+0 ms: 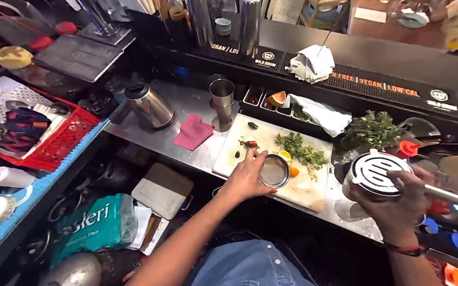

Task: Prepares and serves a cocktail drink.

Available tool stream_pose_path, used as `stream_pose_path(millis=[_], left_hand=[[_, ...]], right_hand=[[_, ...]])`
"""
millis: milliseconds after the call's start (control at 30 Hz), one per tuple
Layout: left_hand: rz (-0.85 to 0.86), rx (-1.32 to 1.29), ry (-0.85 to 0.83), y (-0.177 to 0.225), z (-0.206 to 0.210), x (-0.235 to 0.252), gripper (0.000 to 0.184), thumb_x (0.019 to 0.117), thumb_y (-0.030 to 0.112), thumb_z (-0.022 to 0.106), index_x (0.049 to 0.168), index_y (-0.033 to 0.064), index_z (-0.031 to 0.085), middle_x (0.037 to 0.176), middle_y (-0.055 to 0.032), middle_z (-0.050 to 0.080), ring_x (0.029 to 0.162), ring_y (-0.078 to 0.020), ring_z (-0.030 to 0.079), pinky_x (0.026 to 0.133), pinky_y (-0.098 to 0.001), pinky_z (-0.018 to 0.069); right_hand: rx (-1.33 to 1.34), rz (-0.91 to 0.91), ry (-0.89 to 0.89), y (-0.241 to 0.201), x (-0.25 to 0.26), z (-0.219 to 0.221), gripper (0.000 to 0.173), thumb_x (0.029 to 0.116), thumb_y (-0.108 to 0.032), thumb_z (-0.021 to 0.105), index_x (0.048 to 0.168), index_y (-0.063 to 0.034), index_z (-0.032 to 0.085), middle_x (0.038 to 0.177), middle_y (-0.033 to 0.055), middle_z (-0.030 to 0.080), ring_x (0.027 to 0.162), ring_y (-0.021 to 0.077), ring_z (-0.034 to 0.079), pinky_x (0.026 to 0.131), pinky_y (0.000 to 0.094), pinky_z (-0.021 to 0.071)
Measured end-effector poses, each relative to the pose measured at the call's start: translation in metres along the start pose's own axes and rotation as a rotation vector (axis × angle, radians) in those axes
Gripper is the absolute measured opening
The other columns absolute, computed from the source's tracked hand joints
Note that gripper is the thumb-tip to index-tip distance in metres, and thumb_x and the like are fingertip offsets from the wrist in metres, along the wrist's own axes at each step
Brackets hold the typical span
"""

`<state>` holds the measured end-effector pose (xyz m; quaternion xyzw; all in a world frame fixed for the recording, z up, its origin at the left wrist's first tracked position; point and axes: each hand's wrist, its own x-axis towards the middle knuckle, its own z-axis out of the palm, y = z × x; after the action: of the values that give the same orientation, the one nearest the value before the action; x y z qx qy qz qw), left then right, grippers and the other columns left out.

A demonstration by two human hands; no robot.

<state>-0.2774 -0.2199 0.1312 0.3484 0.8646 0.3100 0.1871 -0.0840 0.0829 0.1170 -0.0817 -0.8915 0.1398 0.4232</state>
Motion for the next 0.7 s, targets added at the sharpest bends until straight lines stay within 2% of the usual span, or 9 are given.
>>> stream_pose_path(millis=[33, 100, 167, 233, 333, 433, 567, 700], left_hand=[[0.008, -0.013, -0.008, 0.0, 0.002, 0.003, 0.108, 0.0648, 0.045, 0.096, 0.151, 0.0043, 0.045, 0.137, -0.0207, 0.053, 0.097, -0.0302, 0.069, 0.081, -0.0482, 0.0601], [0.031, -0.016, -0.011, -0.002, 0.007, 0.007, 0.105, 0.0649, 0.045, 0.095, 0.146, 0.0008, 0.046, 0.136, -0.0205, 0.055, 0.101, -0.0319, 0.068, 0.084, -0.0504, 0.0593], [0.057, -0.015, -0.01, -0.004, 0.01, 0.01, 0.099, 0.0651, 0.045, 0.095, 0.142, 0.0014, 0.051, 0.133, -0.0188, 0.057, 0.103, -0.0312, 0.067, 0.084, -0.0504, 0.059], [0.074, -0.028, 0.0, -0.005, 0.011, 0.013, 0.096, 0.0647, 0.045, 0.095, 0.141, 0.0032, 0.053, 0.132, -0.0177, 0.058, 0.104, -0.0307, 0.067, 0.084, -0.0505, 0.0591], [0.05, -0.052, -0.017, -0.003, 0.011, 0.016, 0.096, 0.0658, 0.043, 0.095, 0.143, 0.006, 0.052, 0.135, -0.0169, 0.056, 0.105, -0.0303, 0.067, 0.085, -0.0501, 0.0592], [0.051, -0.07, -0.019, -0.002, 0.013, 0.017, 0.095, 0.0658, 0.041, 0.095, 0.143, 0.0054, 0.053, 0.134, -0.0172, 0.055, 0.104, -0.0301, 0.067, 0.084, -0.0492, 0.0599], [0.045, -0.097, -0.034, -0.001, 0.016, 0.015, 0.094, 0.0654, 0.036, 0.095, 0.143, 0.0054, 0.052, 0.135, -0.0171, 0.054, 0.104, -0.0307, 0.067, 0.084, -0.0502, 0.06], [0.061, -0.113, -0.03, -0.006, 0.021, 0.016, 0.094, 0.0641, 0.04, 0.096, 0.141, 0.0051, 0.053, 0.134, -0.0172, 0.054, 0.104, -0.0306, 0.067, 0.083, -0.05, 0.0603]], right_hand=[[0.036, -0.073, -0.059, -0.01, 0.014, -0.001, 0.076, 0.0718, -0.047, 0.086, 0.128, -0.0097, 0.053, 0.135, 0.0242, 0.051, 0.128, 0.0336, 0.052, 0.106, 0.0465, 0.0439], [0.084, -0.18, -0.205, -0.035, 0.04, 0.003, 0.071, 0.0748, -0.047, 0.084, 0.129, -0.0147, 0.052, 0.132, 0.0207, 0.051, 0.118, 0.0307, 0.057, 0.095, 0.0444, 0.0502], [0.085, -0.252, -0.361, -0.059, 0.058, 0.013, 0.066, 0.072, -0.043, 0.084, 0.122, -0.0076, 0.06, 0.129, 0.0296, 0.055, 0.103, 0.0407, 0.064, 0.079, 0.0527, 0.0553], [0.063, -0.323, -0.512, -0.078, 0.073, 0.027, 0.06, 0.0673, -0.038, 0.086, 0.115, -0.0054, 0.068, 0.125, 0.0314, 0.058, 0.096, 0.0444, 0.066, 0.072, 0.0559, 0.0569], [-0.04, -0.528, -0.671, -0.094, 0.084, 0.047, 0.053, 0.0724, -0.039, 0.081, 0.113, -0.0082, 0.068, 0.119, 0.0284, 0.059, 0.093, 0.0436, 0.065, 0.069, 0.0554, 0.0556], [-0.177, -0.667, -0.805, -0.11, 0.093, 0.059, 0.045, 0.0705, -0.038, 0.079, 0.104, -0.0113, 0.067, 0.105, 0.0218, 0.059, 0.09, 0.0413, 0.063, 0.064, 0.0533, 0.0514], [-0.269, -0.727, -0.908, -0.123, 0.1, 0.063, 0.048, 0.0657, -0.032, 0.084, 0.107, -0.0136, 0.069, 0.107, 0.0194, 0.059, 0.094, 0.0397, 0.063, 0.062, 0.0497, 0.0491], [-0.393, -0.706, -0.994, -0.134, 0.11, 0.06, 0.052, 0.065, -0.035, 0.087, 0.108, -0.012, 0.069, 0.107, 0.019, 0.059, 0.094, 0.0392, 0.063, 0.064, 0.0495, 0.0498]])
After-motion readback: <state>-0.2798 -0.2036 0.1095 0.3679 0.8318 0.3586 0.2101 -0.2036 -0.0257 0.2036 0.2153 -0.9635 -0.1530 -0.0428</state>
